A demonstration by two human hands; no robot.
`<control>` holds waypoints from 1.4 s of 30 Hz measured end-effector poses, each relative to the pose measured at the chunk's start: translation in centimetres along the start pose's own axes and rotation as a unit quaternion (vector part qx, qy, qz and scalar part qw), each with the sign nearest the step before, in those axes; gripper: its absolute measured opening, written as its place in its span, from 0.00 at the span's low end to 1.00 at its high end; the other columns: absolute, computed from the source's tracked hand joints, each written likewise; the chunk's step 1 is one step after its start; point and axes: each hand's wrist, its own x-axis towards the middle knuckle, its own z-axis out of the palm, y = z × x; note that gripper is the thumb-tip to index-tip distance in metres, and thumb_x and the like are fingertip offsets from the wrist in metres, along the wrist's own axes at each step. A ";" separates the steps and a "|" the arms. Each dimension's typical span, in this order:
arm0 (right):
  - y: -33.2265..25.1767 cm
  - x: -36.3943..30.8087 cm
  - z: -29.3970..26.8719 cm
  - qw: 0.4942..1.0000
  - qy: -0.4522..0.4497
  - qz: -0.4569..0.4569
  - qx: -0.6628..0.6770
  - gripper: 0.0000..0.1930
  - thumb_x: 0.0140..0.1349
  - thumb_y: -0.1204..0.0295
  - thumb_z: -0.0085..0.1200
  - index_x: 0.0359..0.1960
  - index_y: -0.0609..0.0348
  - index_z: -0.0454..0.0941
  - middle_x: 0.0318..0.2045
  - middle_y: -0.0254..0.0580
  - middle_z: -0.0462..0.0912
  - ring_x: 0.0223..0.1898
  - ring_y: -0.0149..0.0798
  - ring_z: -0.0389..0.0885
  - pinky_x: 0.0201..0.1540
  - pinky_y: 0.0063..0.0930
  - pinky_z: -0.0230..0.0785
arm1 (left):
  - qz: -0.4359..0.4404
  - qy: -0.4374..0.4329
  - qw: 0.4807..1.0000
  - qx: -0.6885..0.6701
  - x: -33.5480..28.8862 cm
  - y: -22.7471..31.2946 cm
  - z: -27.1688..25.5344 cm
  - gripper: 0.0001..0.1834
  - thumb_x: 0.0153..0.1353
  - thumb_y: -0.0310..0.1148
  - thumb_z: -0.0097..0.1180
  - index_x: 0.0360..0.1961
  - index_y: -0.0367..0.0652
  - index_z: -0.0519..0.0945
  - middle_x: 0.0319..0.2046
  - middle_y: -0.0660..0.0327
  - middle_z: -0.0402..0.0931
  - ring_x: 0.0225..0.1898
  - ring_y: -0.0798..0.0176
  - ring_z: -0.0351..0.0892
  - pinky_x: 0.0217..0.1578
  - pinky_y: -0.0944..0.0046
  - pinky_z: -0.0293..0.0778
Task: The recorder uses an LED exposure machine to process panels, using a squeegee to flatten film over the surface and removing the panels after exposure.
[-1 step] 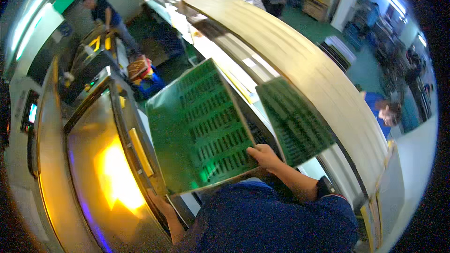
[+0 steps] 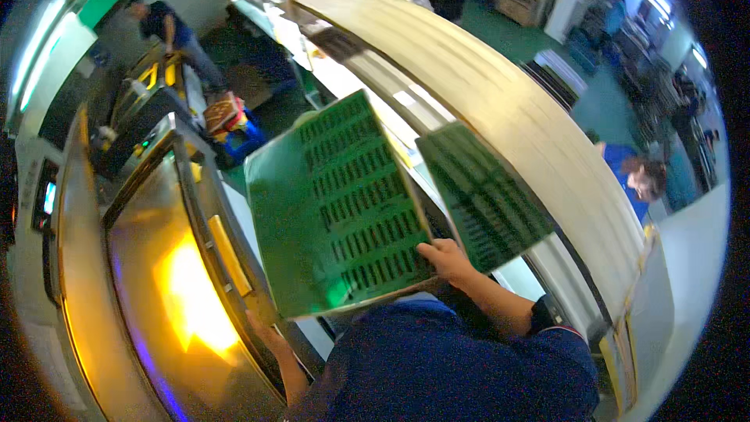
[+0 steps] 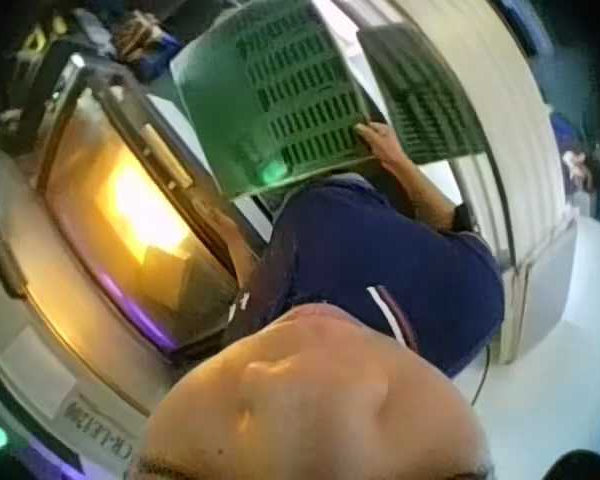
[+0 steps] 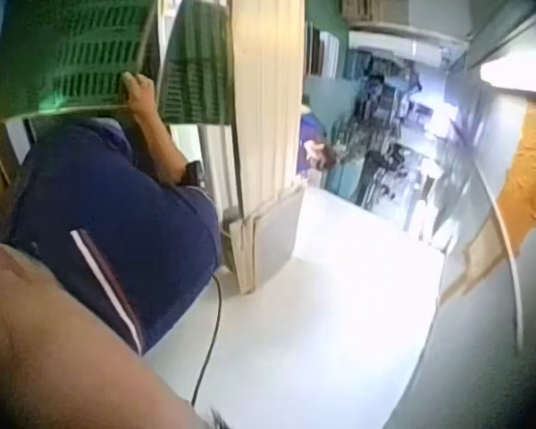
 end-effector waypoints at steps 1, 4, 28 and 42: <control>1.5 -0.5 -2.3 1.000 0.010 0.015 0.006 0.20 0.63 0.58 0.57 0.26 0.68 0.80 0.19 0.28 0.73 0.25 0.24 0.68 0.28 0.29 0.63 | 0.014 -0.014 1.000 -0.014 -0.1 0.0 1.9 0.34 0.74 0.52 0.32 0.70 0.36 0.55 0.70 0.49 0.52 0.72 0.52 0.49 0.70 0.54 0.44; 6.2 -3.2 -7.1 0.983 0.095 0.003 0.160 0.15 0.63 0.63 0.58 0.32 0.66 0.81 0.25 0.29 0.77 0.28 0.25 0.70 0.30 0.26 0.64 | 0.013 -0.069 0.997 -0.016 -0.4 0.3 6.8 0.33 0.75 0.50 0.31 0.69 0.34 0.55 0.70 0.48 0.53 0.72 0.51 0.50 0.70 0.54 0.45; 15.0 -4.5 -5.9 0.899 0.369 0.069 0.225 0.19 0.68 0.56 0.53 0.30 0.62 0.76 0.19 0.35 0.74 0.18 0.27 0.70 0.22 0.26 0.63 | -0.013 -0.554 0.815 0.172 1.6 -1.4 23.9 0.31 0.66 0.44 0.51 0.63 0.32 0.67 0.62 0.43 0.67 0.65 0.46 0.64 0.65 0.55 0.58; 16.3 -0.8 -2.8 0.818 0.555 0.098 0.119 0.23 0.70 0.52 0.48 0.36 0.65 0.79 0.29 0.38 0.79 0.33 0.32 0.74 0.35 0.30 0.67 | 0.060 -0.581 0.760 0.286 22.3 -15.5 17.9 0.17 0.58 0.38 0.54 0.22 0.33 0.81 0.20 0.50 0.79 0.25 0.55 0.78 0.29 0.54 0.71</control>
